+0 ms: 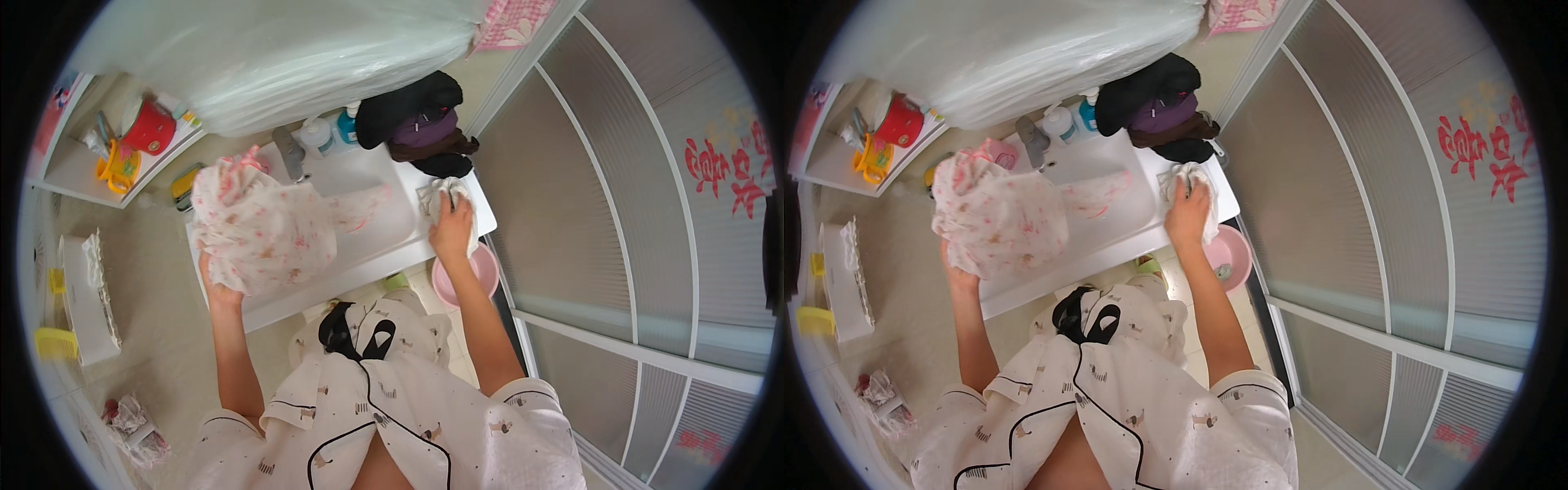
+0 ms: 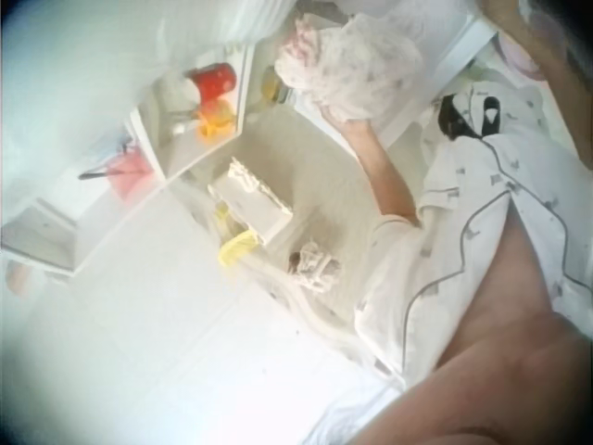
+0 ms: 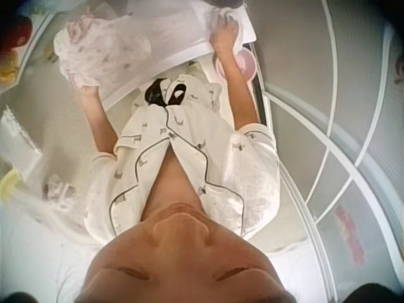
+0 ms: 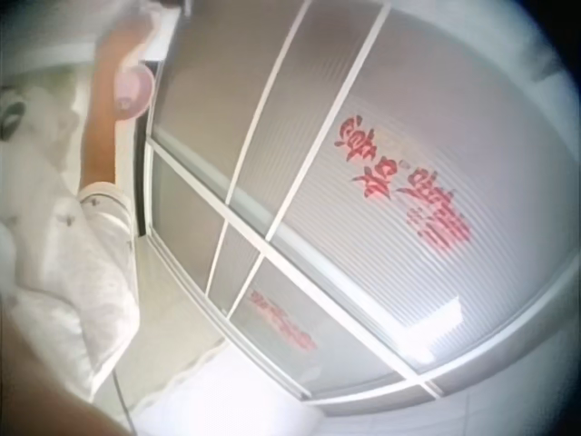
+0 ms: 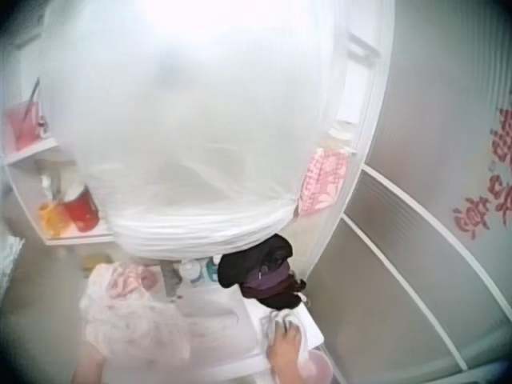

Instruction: The person washes a black sock and a patterned cloth by hand in a bathroom sink. They use liquid soap from a pink bottle and a white bottle, scrubbing the items under running water and rinsing them thoroughly.

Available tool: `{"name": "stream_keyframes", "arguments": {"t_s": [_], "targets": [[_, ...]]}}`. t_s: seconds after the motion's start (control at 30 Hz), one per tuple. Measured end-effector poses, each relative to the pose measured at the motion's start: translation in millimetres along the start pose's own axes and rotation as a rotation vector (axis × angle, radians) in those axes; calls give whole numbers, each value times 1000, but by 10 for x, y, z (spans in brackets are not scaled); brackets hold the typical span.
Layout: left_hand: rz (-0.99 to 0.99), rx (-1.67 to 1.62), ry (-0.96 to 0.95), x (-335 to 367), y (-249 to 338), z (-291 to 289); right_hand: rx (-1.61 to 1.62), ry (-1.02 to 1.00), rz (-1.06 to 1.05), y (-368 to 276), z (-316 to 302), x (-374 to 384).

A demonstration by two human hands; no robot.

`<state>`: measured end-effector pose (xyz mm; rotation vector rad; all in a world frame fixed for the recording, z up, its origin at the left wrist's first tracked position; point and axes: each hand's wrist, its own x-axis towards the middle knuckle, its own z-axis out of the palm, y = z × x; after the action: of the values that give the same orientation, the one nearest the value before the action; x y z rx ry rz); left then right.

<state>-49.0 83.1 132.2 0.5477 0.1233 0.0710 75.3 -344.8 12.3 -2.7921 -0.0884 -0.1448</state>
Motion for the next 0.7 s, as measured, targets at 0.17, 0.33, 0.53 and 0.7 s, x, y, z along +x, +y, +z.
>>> {"name": "stream_keyframes", "arguments": {"t_s": [0.17,0.33,0.53,0.7], "targets": [[170,218,152,-97,383,-243,832,-448,-350,-1200,126,-192],[97,142,109,-23,150,6,2005,-1403,398,-2227,68,-280],[51,560,284,-119,240,-339,1580,-750,347,-2112,421,50],[-80,1761,417,37,-232,-1300,822,-426,-4,-1386,1003,336]]}}
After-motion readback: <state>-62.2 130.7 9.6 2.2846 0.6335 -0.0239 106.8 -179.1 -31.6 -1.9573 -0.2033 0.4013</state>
